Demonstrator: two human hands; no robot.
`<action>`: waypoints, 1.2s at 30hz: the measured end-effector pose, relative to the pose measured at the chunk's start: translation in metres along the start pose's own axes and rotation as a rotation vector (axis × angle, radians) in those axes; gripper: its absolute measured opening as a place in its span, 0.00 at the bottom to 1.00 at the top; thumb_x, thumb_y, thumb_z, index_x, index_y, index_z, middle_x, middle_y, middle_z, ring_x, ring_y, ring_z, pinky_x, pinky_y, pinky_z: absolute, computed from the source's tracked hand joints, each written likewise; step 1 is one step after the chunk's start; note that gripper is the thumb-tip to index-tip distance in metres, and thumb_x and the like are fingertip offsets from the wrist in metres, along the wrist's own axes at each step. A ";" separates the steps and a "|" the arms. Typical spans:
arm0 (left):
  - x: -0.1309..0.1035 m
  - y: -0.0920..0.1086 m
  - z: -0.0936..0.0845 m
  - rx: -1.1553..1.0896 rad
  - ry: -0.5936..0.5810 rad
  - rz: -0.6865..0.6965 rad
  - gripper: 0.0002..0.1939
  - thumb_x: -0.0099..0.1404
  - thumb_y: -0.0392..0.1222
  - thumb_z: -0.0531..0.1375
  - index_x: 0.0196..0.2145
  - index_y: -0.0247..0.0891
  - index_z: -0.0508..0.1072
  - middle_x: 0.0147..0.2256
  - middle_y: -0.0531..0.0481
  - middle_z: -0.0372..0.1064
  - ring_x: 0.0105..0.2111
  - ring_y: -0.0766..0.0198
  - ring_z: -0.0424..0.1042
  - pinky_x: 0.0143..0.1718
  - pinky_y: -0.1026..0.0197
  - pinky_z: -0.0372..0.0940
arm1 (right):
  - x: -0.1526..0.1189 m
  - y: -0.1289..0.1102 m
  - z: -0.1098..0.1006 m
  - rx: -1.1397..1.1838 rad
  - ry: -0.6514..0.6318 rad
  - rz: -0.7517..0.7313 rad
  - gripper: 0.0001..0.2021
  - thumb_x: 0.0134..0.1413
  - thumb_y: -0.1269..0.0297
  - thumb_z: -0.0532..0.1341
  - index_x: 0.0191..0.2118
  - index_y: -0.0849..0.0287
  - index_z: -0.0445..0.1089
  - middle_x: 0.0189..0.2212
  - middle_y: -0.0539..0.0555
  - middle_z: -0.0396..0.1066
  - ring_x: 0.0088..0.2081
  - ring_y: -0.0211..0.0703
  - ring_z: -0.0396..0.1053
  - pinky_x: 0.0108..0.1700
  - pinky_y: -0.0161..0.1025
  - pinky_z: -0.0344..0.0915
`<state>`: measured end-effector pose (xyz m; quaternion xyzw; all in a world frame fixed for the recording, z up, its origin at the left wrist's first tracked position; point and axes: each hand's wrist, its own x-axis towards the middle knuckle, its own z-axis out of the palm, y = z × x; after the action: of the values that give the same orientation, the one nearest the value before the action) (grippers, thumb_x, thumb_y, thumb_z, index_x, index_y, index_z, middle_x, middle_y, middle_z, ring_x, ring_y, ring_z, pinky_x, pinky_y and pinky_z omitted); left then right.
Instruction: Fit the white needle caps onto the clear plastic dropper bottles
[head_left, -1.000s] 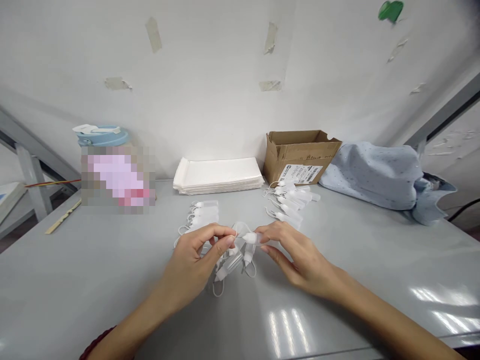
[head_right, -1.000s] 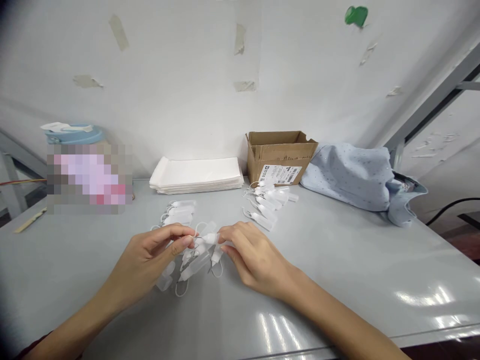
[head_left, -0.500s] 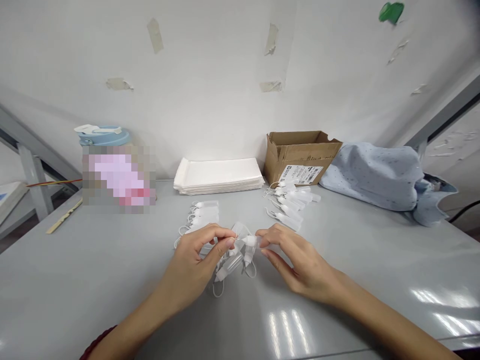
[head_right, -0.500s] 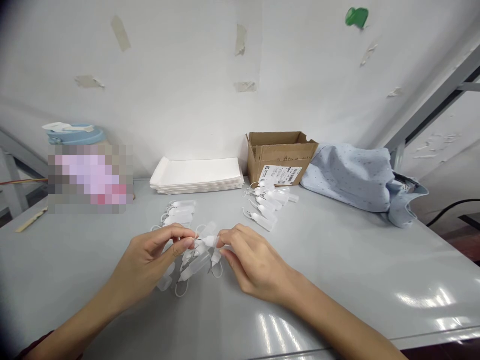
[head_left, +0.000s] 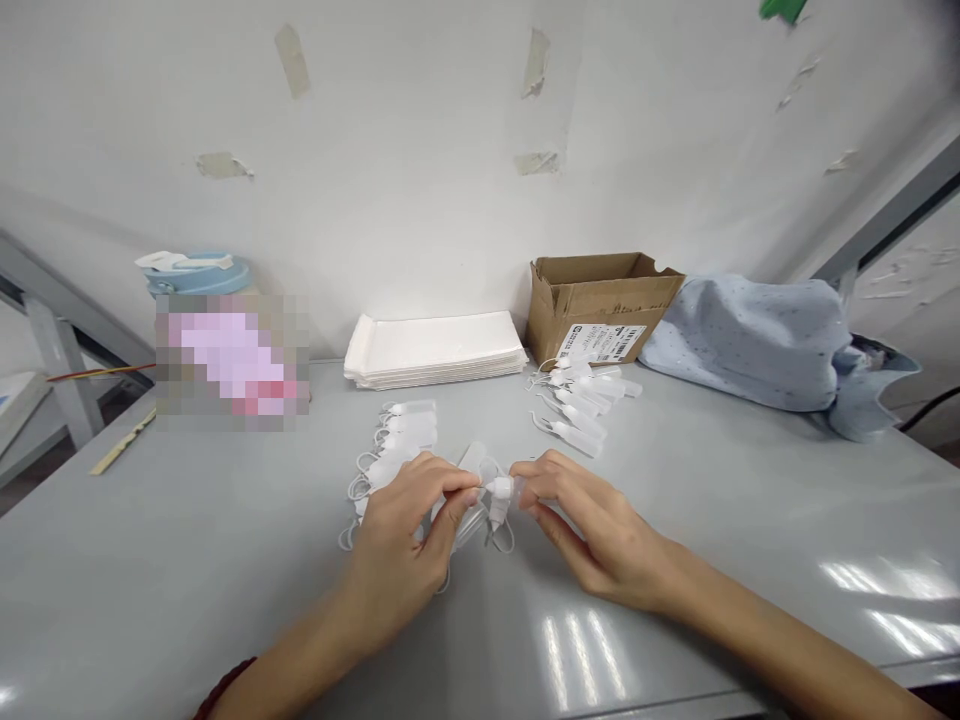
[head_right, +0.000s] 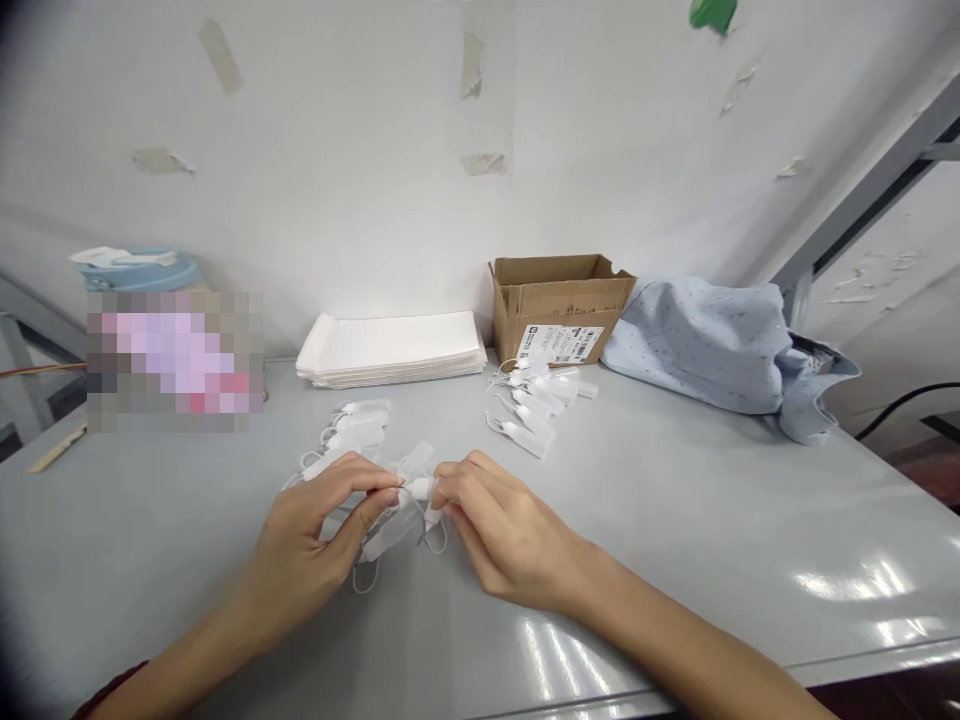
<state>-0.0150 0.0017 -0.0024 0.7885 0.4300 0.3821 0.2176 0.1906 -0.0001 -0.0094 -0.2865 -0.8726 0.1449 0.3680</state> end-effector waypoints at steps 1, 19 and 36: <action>0.000 0.000 0.000 0.013 0.011 0.020 0.07 0.65 0.34 0.54 0.32 0.39 0.72 0.25 0.53 0.69 0.27 0.66 0.66 0.33 0.61 0.61 | 0.000 0.001 0.000 0.001 0.012 0.000 0.09 0.59 0.77 0.49 0.41 0.58 0.60 0.37 0.58 0.70 0.33 0.42 0.64 0.34 0.40 0.67; 0.005 -0.009 0.001 0.027 0.003 0.114 0.07 0.65 0.31 0.53 0.30 0.38 0.68 0.26 0.51 0.70 0.30 0.63 0.65 0.34 0.58 0.61 | -0.003 0.012 0.010 0.016 0.092 0.025 0.13 0.57 0.82 0.49 0.40 0.56 0.59 0.40 0.57 0.70 0.39 0.43 0.67 0.37 0.42 0.69; 0.005 -0.011 -0.006 0.070 0.005 0.243 0.06 0.64 0.29 0.55 0.32 0.38 0.68 0.28 0.52 0.68 0.31 0.63 0.64 0.35 0.58 0.59 | 0.003 0.011 0.004 0.006 0.099 -0.032 0.10 0.57 0.79 0.52 0.40 0.58 0.61 0.44 0.61 0.71 0.45 0.45 0.68 0.43 0.43 0.68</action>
<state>-0.0236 0.0116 -0.0038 0.8409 0.3450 0.3923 0.1412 0.1904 0.0097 -0.0159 -0.2785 -0.8573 0.1271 0.4139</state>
